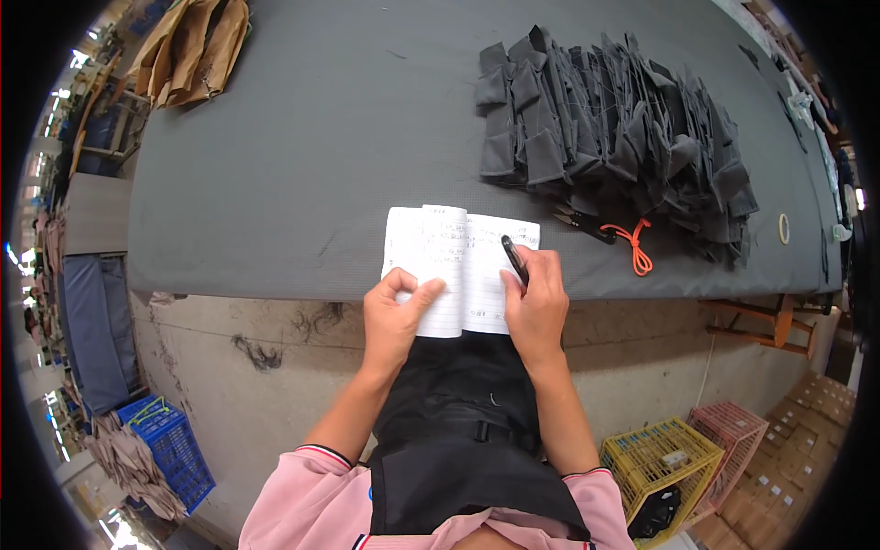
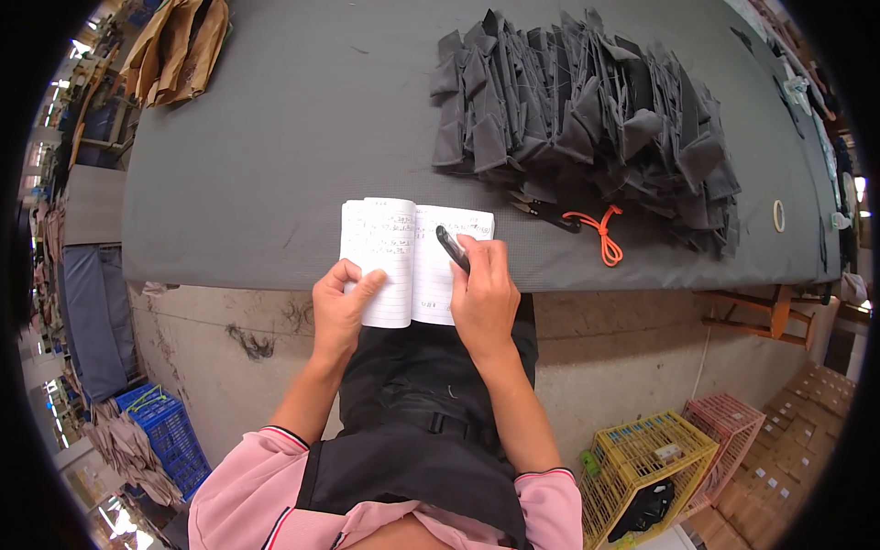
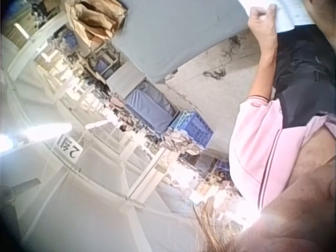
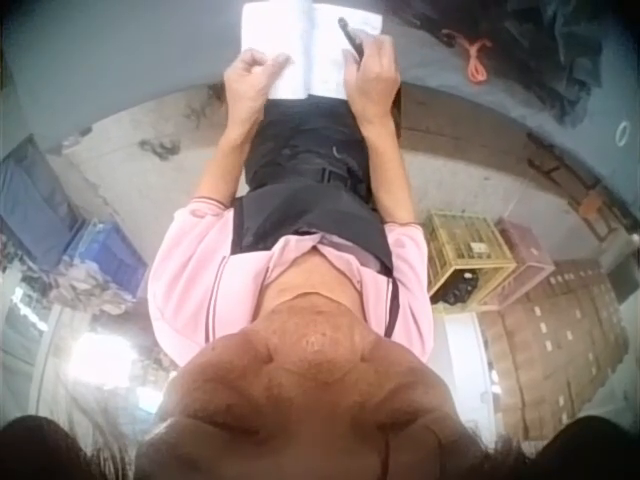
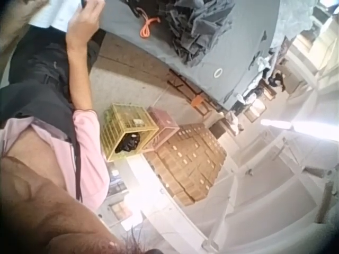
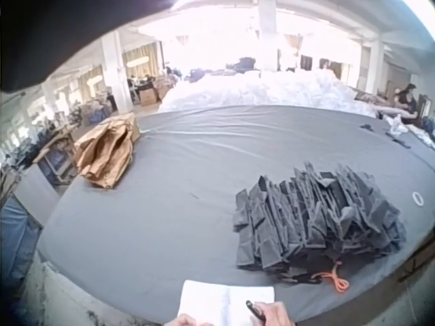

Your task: Trimming excess material from the edges of black fabric or foam strips using a nipper tool.

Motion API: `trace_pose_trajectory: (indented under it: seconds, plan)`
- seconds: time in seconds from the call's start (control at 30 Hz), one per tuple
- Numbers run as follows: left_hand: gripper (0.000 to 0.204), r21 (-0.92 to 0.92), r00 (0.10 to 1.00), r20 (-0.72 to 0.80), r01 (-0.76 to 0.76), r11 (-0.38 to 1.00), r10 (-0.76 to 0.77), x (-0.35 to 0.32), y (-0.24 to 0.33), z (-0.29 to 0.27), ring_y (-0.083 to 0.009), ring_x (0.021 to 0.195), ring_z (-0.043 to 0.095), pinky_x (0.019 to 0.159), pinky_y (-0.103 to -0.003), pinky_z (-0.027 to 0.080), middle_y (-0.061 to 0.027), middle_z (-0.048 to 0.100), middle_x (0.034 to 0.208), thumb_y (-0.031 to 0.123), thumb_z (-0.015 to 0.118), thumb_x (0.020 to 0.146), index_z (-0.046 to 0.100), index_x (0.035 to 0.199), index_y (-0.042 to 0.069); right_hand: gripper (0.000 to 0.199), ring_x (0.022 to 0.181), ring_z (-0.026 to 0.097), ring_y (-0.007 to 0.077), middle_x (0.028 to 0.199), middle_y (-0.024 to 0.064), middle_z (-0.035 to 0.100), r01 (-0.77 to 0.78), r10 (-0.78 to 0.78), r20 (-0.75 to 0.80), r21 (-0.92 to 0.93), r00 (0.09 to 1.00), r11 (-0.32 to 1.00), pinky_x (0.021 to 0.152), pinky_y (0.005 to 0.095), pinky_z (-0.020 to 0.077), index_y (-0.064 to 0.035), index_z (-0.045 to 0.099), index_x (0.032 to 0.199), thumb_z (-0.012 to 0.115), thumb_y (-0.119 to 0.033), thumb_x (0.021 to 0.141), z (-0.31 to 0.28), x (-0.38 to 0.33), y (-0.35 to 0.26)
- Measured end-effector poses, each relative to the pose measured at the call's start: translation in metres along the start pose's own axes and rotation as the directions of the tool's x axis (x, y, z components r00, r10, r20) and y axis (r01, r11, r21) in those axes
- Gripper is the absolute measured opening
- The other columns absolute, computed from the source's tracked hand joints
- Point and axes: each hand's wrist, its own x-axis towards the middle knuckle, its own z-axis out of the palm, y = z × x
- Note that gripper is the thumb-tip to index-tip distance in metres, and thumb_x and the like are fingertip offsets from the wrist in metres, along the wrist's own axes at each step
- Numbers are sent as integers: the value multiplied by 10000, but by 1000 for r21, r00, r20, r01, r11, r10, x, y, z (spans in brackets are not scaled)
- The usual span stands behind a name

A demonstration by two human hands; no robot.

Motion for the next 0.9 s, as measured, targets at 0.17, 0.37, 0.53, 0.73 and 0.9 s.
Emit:
trace_pose_trajectory:
  seconds: [0.17,0.37,0.53,0.73,0.9]
  plan:
    - [363,517,897,217,-440,734,385,-10,11,17,-264,697,555,631,-338,432,-143,564,756,336,726,744,658,923,28,311,781,630,191,1004,135,617,-309,249,184,596,951,741,712,319,488,30,529,1016,661,-188,838,0,1,-2]
    - [460,618,792,448,-609,497,414,-15,23,20,-297,691,493,667,-372,380,-132,535,741,450,562,840,639,1053,50,370,785,630,250,912,137,640,-168,163,46,403,985,900,710,326,482,38,530,1010,696,-216,797,-2,5,-10]
    - [277,512,932,233,-360,780,278,-9,22,12,-241,713,562,677,-325,439,-134,602,791,191,588,863,628,1069,11,240,778,614,195,887,147,642,-411,356,211,560,910,720,723,298,479,59,535,983,630,-85,817,1,8,16]
    - [272,150,985,16,-171,974,171,5,12,-8,-124,920,568,813,-256,447,-94,623,1018,29,561,864,562,1134,-10,285,796,585,109,944,96,612,-425,428,216,763,878,488,731,242,478,50,474,1081,597,-16,833,8,9,25]
    - [425,92,977,17,-212,973,211,8,10,-8,-111,884,565,780,-234,445,-97,611,974,1,557,858,425,1261,-23,354,790,574,106,928,83,583,-440,425,209,694,881,570,722,235,474,44,429,1142,590,5,829,10,5,31]
